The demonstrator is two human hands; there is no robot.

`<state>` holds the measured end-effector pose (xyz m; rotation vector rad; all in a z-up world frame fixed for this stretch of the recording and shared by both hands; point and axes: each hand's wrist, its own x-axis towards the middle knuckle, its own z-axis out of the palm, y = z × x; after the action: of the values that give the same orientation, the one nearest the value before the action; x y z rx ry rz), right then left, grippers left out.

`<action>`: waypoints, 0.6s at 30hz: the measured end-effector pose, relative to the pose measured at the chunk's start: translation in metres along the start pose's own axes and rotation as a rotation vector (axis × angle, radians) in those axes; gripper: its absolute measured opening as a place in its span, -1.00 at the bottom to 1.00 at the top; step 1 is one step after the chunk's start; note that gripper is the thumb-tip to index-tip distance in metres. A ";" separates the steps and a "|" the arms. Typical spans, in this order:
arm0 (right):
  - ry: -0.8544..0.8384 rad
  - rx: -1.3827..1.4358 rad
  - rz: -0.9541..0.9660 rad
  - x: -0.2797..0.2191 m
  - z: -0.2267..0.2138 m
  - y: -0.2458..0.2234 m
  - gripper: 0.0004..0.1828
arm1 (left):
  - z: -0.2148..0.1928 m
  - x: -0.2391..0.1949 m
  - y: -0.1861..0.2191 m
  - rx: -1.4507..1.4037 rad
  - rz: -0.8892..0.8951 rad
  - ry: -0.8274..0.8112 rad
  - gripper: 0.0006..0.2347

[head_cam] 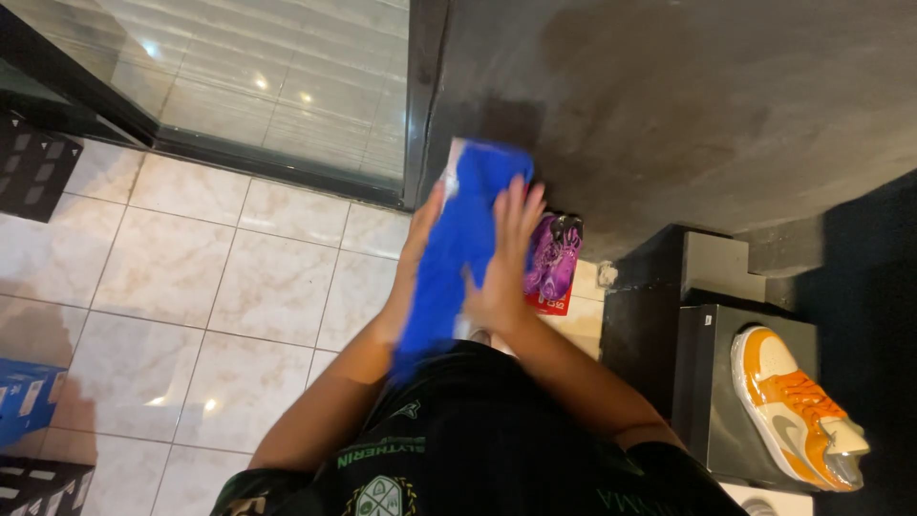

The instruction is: Cleaning and organizing shoe boxes and shoes in a warehouse

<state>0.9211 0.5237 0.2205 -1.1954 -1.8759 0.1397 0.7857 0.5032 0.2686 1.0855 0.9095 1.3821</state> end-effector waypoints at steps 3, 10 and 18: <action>0.025 0.000 0.026 0.053 -0.025 0.023 -0.25 | -0.018 0.001 -0.023 0.264 0.187 -0.060 -0.56; -0.475 1.109 0.160 0.107 -0.050 0.040 -0.41 | -0.035 -0.004 -0.061 -0.178 -0.077 -0.054 -0.60; -1.188 2.277 -0.182 0.103 0.005 -0.100 -0.27 | -0.029 0.007 -0.031 0.131 0.292 0.319 -0.70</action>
<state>0.8342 0.5523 0.3318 0.8820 -1.0939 2.3480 0.7665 0.5150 0.2320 1.1490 1.1153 1.7933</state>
